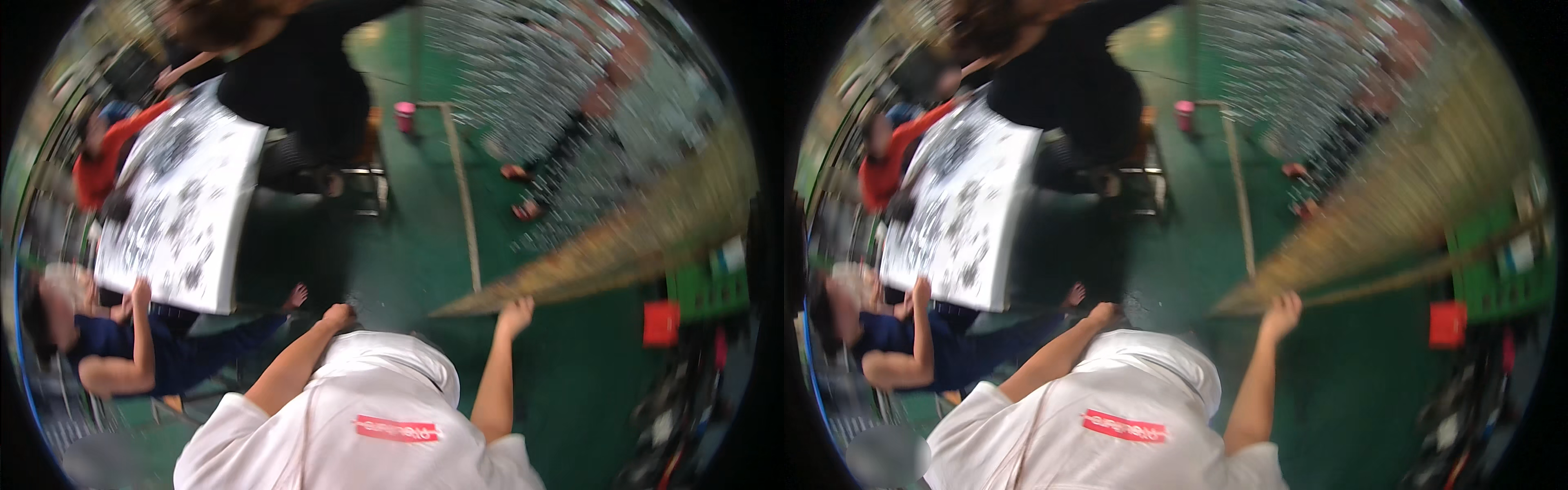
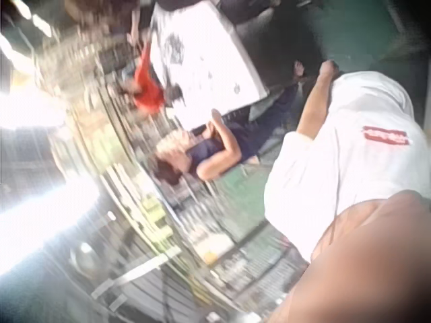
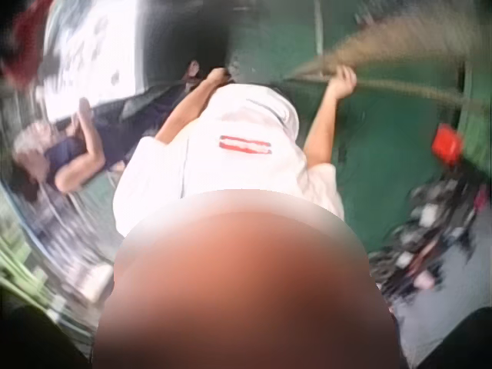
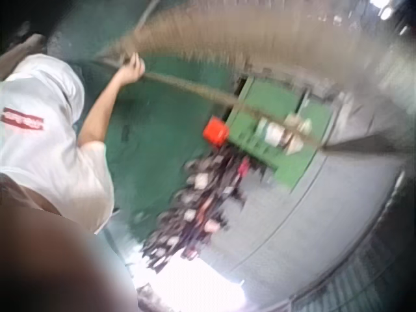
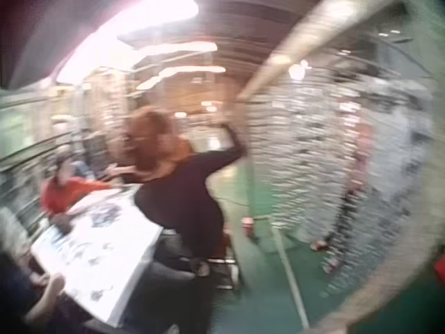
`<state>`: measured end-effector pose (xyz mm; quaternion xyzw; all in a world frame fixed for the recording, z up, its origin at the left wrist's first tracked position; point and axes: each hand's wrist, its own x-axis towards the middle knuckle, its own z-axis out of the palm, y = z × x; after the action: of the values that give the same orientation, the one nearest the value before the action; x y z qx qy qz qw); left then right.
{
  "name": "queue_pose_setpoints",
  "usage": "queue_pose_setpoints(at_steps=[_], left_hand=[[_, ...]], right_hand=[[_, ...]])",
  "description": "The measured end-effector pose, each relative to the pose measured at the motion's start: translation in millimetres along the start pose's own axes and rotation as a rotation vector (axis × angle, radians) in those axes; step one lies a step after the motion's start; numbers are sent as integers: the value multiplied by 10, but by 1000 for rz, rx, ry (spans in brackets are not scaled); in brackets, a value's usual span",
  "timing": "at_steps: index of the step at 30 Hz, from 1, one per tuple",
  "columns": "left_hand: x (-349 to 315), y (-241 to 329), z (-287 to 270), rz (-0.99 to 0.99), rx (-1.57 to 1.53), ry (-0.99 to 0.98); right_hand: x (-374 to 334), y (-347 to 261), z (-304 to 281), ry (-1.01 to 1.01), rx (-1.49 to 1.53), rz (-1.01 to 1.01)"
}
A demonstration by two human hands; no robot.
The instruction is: The person repeatedly picks small metal hooks from a white sheet on a table, links them together by hand, and hangs the assembled chains on a nearby vertical rack. Other people at the table perform the same task simultaneously.
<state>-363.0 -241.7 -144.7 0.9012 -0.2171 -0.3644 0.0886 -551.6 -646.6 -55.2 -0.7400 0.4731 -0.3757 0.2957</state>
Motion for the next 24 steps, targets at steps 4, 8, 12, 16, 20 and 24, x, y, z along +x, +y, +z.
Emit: queue_pose_setpoints(at_steps=[4,8,12,16,20,24], left_hand=[[-23,-7,-33,-53,19,-48],[-138,-269,-189,-92,-116,-53],[-285,-697,-438,-113,-265,51],[-488,-1131,-728,-106,-333,133],[-786,-1495,-1075,-114,-465,237],[-1105,-1684,-1507,-74,-642,369]], right_hand=[[-324,71,-322,-100,50,-71],[-773,106,-499,-165,-105,-154],[-1227,68,-487,-277,-172,-187],[-1580,-153,-181,-231,-100,-416],[-1811,-740,173,-524,-37,-399],[-1850,-1582,722,-621,101,-328]])
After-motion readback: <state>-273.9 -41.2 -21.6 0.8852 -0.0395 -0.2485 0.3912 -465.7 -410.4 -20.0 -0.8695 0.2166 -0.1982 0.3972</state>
